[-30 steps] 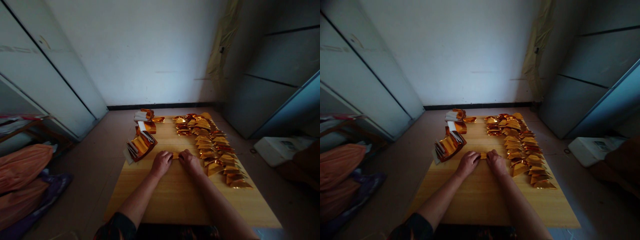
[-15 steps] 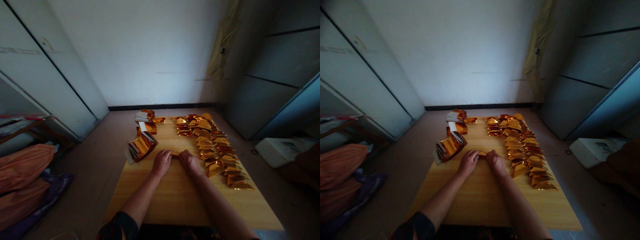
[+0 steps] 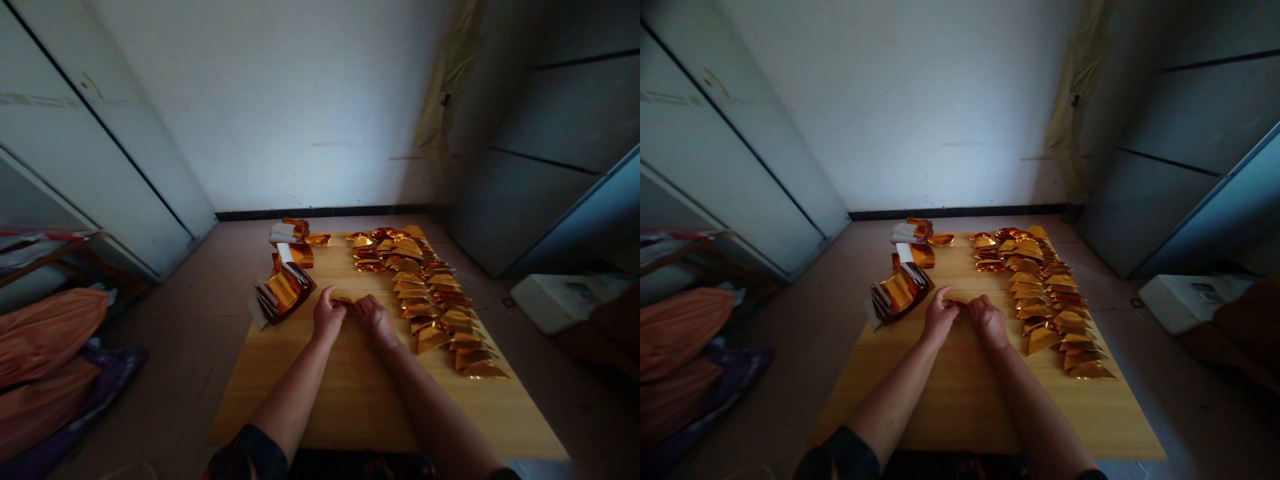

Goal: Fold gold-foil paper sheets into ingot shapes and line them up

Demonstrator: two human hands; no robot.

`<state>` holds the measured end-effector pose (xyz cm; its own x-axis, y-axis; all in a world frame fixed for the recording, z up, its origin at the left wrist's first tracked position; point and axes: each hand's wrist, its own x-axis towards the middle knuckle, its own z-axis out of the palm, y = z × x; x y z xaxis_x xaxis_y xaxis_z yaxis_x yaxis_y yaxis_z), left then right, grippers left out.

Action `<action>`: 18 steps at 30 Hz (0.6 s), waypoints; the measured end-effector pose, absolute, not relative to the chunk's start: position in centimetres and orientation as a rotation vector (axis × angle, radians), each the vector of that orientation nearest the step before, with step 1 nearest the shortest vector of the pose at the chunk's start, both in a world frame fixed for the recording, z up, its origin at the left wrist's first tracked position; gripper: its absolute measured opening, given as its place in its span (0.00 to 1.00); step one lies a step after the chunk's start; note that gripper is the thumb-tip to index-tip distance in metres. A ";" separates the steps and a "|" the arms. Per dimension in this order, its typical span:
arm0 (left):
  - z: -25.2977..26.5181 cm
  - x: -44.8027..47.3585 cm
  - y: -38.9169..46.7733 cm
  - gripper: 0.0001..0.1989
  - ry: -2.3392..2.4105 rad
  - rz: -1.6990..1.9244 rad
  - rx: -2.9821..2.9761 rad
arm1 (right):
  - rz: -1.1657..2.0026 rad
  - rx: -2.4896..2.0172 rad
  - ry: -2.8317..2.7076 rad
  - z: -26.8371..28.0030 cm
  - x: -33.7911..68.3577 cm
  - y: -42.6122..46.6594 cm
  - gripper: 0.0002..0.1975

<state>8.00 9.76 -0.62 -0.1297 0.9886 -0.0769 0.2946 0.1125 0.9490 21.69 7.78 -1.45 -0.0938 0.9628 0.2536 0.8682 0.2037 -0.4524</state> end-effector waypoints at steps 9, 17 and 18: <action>0.3 8.0 9.3 0.28 1.659 0.993 1.482 | 0.267 -1.750 -1.982 -1.6 21.6 7.9 0.12; -0.2 8.0 9.3 0.30 1.648 0.966 1.519 | 0.323 -1.751 -1.950 -1.2 21.7 7.8 0.10; -0.3 8.0 9.3 0.30 1.642 0.974 1.514 | 0.318 -1.752 -1.930 -1.2 21.6 7.8 0.10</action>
<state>7.96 9.33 -0.32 -0.0818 0.9967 0.0007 0.4788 0.0387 0.8771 21.64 7.81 -1.20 -0.0374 0.9766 0.2118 0.8572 0.1403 -0.4956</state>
